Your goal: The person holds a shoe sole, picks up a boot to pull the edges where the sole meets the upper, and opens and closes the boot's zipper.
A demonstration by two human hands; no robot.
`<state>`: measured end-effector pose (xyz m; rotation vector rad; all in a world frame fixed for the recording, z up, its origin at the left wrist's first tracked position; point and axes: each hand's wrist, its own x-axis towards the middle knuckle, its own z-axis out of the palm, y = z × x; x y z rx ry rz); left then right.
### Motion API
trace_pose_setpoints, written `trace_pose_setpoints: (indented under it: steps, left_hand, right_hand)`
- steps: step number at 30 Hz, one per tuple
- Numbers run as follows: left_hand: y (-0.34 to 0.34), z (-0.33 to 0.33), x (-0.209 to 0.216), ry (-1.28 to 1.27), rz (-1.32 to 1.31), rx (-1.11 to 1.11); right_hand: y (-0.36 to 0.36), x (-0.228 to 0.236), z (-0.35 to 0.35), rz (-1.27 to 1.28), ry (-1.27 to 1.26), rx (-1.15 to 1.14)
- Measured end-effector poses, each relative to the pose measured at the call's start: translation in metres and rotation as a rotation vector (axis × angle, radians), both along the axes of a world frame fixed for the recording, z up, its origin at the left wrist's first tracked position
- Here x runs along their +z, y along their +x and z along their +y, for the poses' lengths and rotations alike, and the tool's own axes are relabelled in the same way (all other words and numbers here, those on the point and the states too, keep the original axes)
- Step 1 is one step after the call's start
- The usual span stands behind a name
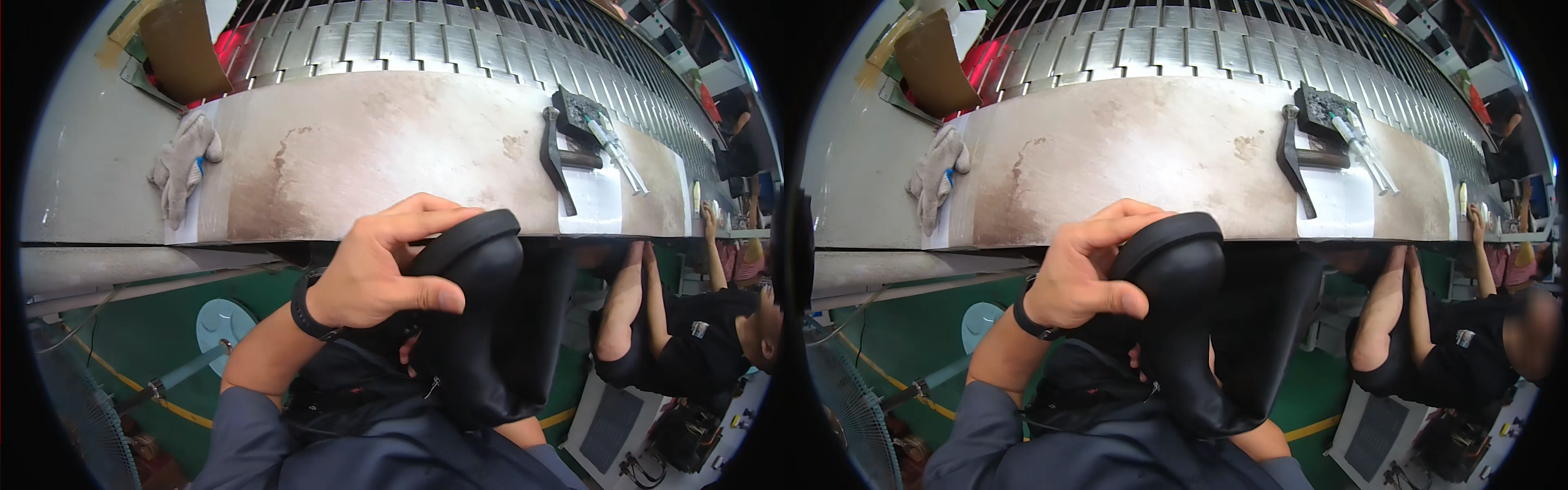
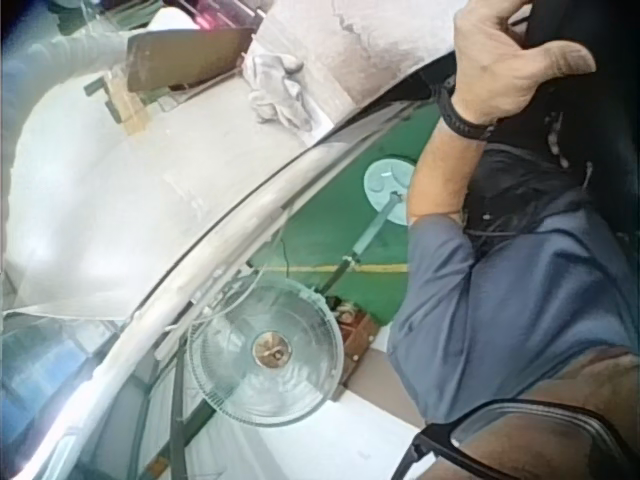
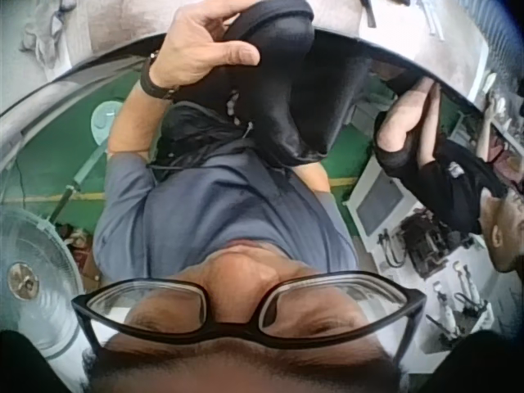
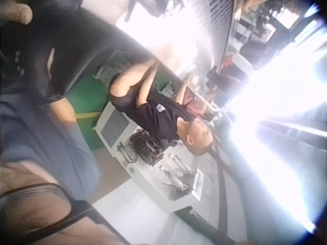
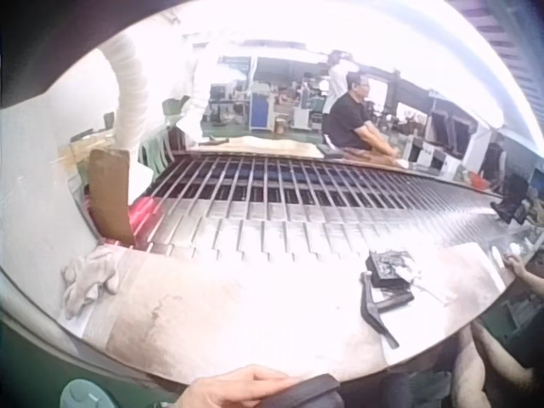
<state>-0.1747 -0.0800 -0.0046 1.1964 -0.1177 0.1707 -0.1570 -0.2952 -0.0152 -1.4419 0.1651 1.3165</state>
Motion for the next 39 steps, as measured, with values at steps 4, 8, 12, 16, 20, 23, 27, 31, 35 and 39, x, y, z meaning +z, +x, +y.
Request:
trace_pose_setpoints:
  steps: [4,8,12,16,20,23,27,31,35,39]
  left_hand:
    - [-0.002,0.000,0.004,0.117,0.124,0.085]
    - [0.001,-0.002,0.011,-0.049,0.261,0.027]
    - [-0.003,-0.006,0.008,0.017,0.239,0.042]
    - [-0.003,-0.015,0.004,-0.006,0.235,0.113]
    - [-0.005,-0.024,0.001,0.094,0.226,0.224]
    - [-0.004,-0.026,-0.005,0.243,0.186,0.284]
    - [-0.004,-0.031,-0.011,0.389,0.123,0.395]
    - [0.001,-0.018,0.002,0.366,0.212,0.338]
    - [0.021,-0.004,0.006,0.137,0.202,0.074]
    - [0.024,-0.013,0.024,0.102,0.253,-0.055]
  right_hand:
    - [-0.002,-0.016,-0.012,0.063,0.244,-0.036]
    - [-0.005,-0.025,-0.006,0.117,0.153,-0.012]
    - [-0.003,-0.021,-0.002,0.142,0.081,-0.053]
    - [-0.001,-0.010,0.003,0.157,0.102,-0.150]
    - [0.000,-0.015,0.000,0.170,0.066,-0.131]
    - [0.000,-0.018,-0.001,0.167,0.058,-0.105]
    - [-0.001,-0.018,-0.005,0.173,0.092,-0.115]
    - [-0.008,-0.025,-0.020,0.123,0.241,-0.157]
    - [-0.014,-0.060,-0.045,0.233,0.473,-0.320]
    - [-0.039,-0.118,-0.052,0.657,0.687,-0.403]
